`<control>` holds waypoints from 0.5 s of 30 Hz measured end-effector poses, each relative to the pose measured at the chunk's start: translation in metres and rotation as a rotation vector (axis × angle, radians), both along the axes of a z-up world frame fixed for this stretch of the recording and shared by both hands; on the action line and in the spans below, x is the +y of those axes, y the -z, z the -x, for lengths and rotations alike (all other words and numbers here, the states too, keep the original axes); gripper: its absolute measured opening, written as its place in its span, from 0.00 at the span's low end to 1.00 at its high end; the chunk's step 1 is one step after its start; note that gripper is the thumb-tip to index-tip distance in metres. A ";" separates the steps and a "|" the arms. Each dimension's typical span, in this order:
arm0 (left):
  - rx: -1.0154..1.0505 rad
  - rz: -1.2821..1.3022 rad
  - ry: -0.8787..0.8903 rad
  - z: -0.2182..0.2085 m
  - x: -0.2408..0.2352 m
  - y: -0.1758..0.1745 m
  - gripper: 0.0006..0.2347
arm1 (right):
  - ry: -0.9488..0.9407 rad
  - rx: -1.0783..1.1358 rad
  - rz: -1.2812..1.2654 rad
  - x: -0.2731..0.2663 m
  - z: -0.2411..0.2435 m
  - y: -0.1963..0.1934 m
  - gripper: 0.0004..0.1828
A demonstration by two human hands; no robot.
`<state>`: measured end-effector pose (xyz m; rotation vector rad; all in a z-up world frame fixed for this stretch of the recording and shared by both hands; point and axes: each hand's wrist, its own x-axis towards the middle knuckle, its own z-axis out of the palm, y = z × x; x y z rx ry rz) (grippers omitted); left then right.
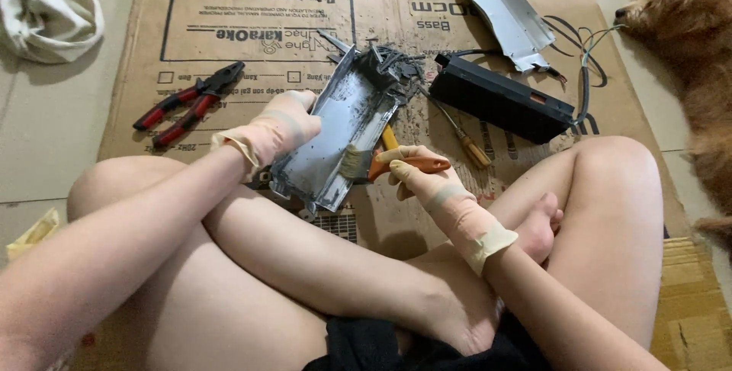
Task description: The person sits on the floor and uses a paintbrush and a screwdriver to scrape and clean a dark, rectangular metal object. They remove debris from the surface and edges of the object while a small dog sits nearby.
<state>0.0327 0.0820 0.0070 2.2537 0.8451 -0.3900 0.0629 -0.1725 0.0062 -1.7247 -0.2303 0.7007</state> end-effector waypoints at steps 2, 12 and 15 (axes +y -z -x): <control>-0.011 -0.001 0.043 -0.006 0.014 0.010 0.24 | 0.003 0.000 0.005 -0.001 0.004 -0.008 0.15; -0.001 0.052 0.108 -0.007 0.019 -0.014 0.21 | 0.017 0.019 -0.031 -0.004 -0.002 -0.001 0.15; -0.017 0.049 0.119 -0.017 0.032 0.009 0.22 | 0.012 0.035 -0.054 -0.004 -0.002 -0.001 0.15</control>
